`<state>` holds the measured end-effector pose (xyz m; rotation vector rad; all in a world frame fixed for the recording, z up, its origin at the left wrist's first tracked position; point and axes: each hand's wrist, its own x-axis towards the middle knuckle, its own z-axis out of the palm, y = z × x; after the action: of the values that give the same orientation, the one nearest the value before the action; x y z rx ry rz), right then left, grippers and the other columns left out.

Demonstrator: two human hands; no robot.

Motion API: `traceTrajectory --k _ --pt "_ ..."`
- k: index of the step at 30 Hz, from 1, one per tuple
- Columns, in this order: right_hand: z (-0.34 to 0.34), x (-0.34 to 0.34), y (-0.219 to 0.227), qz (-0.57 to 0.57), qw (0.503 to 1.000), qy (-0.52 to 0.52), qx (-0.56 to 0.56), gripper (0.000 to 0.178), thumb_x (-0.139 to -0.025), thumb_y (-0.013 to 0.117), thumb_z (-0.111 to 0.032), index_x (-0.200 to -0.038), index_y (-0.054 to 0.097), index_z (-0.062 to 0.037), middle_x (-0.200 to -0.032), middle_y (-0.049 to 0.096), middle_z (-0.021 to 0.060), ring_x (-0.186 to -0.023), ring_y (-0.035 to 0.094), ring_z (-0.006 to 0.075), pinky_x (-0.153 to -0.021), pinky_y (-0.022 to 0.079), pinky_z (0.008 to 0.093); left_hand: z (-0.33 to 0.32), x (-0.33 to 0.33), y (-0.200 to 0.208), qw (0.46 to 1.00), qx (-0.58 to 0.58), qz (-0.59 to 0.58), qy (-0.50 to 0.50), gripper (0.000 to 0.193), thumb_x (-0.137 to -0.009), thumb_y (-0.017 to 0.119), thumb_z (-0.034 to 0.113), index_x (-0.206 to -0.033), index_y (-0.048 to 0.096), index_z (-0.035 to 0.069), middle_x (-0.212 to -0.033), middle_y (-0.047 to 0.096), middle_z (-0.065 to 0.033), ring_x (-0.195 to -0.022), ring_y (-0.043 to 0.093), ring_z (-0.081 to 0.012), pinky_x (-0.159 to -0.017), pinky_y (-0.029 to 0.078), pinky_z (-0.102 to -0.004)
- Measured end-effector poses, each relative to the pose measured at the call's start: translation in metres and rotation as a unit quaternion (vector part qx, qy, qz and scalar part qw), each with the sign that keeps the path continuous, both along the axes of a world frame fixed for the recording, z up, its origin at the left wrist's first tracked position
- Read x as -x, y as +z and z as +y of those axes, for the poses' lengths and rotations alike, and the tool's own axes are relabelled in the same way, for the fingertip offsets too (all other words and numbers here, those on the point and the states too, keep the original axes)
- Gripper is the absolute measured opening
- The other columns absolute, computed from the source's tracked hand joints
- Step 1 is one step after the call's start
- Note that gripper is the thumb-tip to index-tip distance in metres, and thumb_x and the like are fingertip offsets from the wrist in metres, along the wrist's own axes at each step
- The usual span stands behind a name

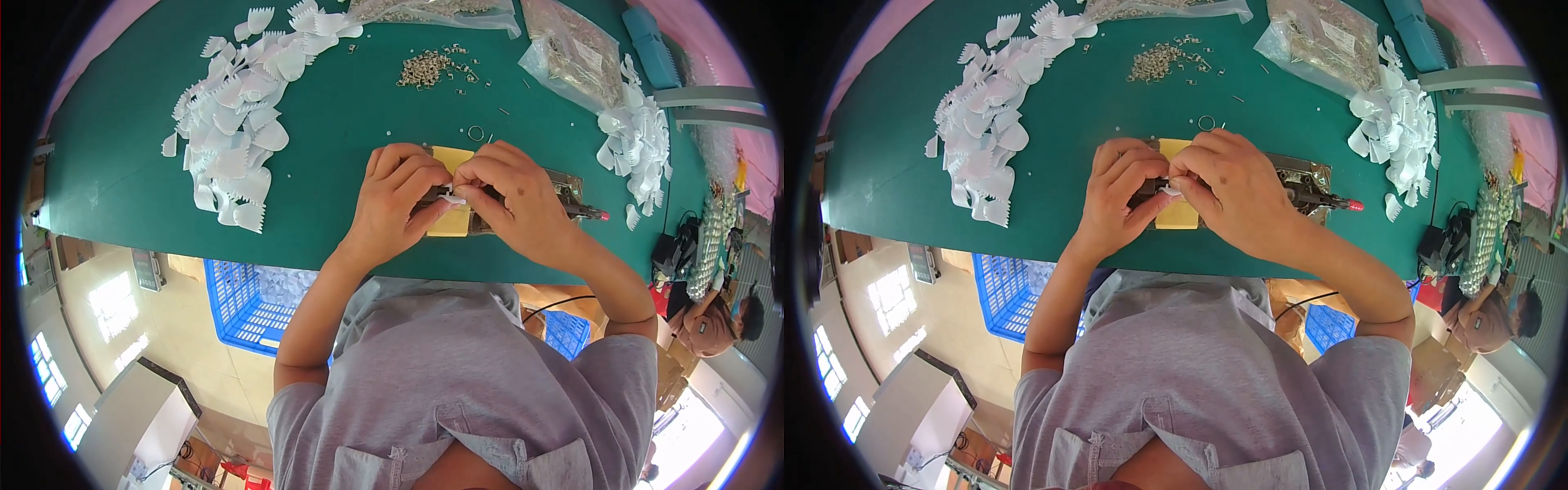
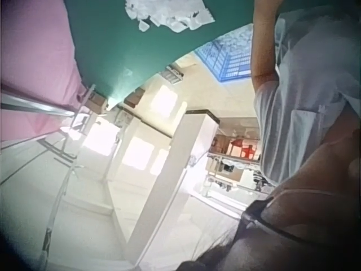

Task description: Assembling metal rings into white plastic components using a workbench fixture.

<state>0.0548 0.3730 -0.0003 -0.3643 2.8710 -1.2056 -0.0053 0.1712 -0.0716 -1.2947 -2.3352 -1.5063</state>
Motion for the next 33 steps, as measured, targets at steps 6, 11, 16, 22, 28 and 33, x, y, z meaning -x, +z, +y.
traceTrajectory --k 6,11,16,22,28,33 --pt "-0.001 -0.001 0.001 -0.019 1.0 -0.014 0.001 0.006 -0.094 0.07 -0.005 -0.098 0.066 -0.0025 -0.089 0.062 0.0081 -0.084 0.059 0.0257 -0.072 0.048 0.038 0.0 0.001 0.0 1.0 0.001 -0.004 0.0 0.036 -0.07 0.086 0.009 -0.102 0.069 0.009 -0.106 0.07 -0.0046 -0.109 0.062 -0.0282 -0.094 0.046 -0.0443" --pt "-0.005 -0.002 0.002 -0.013 1.0 -0.019 -0.017 0.006 -0.093 0.07 -0.005 -0.097 0.066 -0.0026 -0.089 0.063 0.0079 -0.085 0.06 0.0259 -0.072 0.049 0.0382 0.0 0.001 -0.001 1.0 -0.006 -0.01 0.001 0.034 -0.072 0.085 0.011 -0.103 0.07 0.01 -0.105 0.069 -0.0026 -0.111 0.061 -0.0263 -0.096 0.044 -0.0443" --pt "-0.012 -0.009 -0.005 0.039 0.998 -0.046 -0.023 0.007 -0.089 0.071 -0.008 -0.092 0.065 -0.0071 -0.088 0.065 0.0064 -0.083 0.062 0.0295 -0.076 0.048 0.0425 -0.001 0.001 0.001 1.0 0.002 -0.016 0.001 0.033 -0.072 0.084 0.011 -0.103 0.07 0.011 -0.105 0.069 -0.0015 -0.112 0.061 -0.0257 -0.098 0.044 -0.0442" --pt "-0.017 -0.015 -0.018 0.112 0.987 -0.112 0.031 0.009 -0.084 0.078 -0.006 -0.087 0.069 -0.0081 -0.082 0.067 0.0028 -0.077 0.062 0.0265 -0.074 0.046 0.0381 -0.001 0.0 0.0 1.0 0.008 -0.014 -0.001 0.033 -0.073 0.083 0.011 -0.103 0.07 0.012 -0.104 0.069 -0.0015 -0.112 0.061 -0.0253 -0.099 0.043 -0.0442" --pt "0.001 0.014 0.004 -0.222 0.959 -0.091 0.153 0.013 -0.087 0.081 -0.007 -0.088 0.069 -0.0015 -0.082 0.07 0.0005 -0.076 0.062 0.0083 -0.07 0.051 0.0278 0.002 0.0 -0.003 0.998 -0.033 -0.045 -0.012 0.033 -0.074 0.087 0.006 -0.102 0.069 0.005 -0.105 0.071 -0.0082 -0.103 0.065 -0.0307 -0.089 0.051 -0.0424" --pt "0.01 -0.006 0.003 -0.136 0.965 -0.135 0.177 0.01 -0.091 0.079 -0.007 -0.098 0.073 -0.0026 -0.093 0.073 0.0024 -0.085 0.066 0.0087 -0.077 0.054 0.0271 0.005 -0.001 -0.003 0.992 -0.055 -0.108 -0.026 0.03 -0.075 0.088 0.007 -0.1 0.072 0.005 -0.1 0.069 -0.0071 -0.099 0.065 -0.0289 -0.083 0.053 -0.0392"
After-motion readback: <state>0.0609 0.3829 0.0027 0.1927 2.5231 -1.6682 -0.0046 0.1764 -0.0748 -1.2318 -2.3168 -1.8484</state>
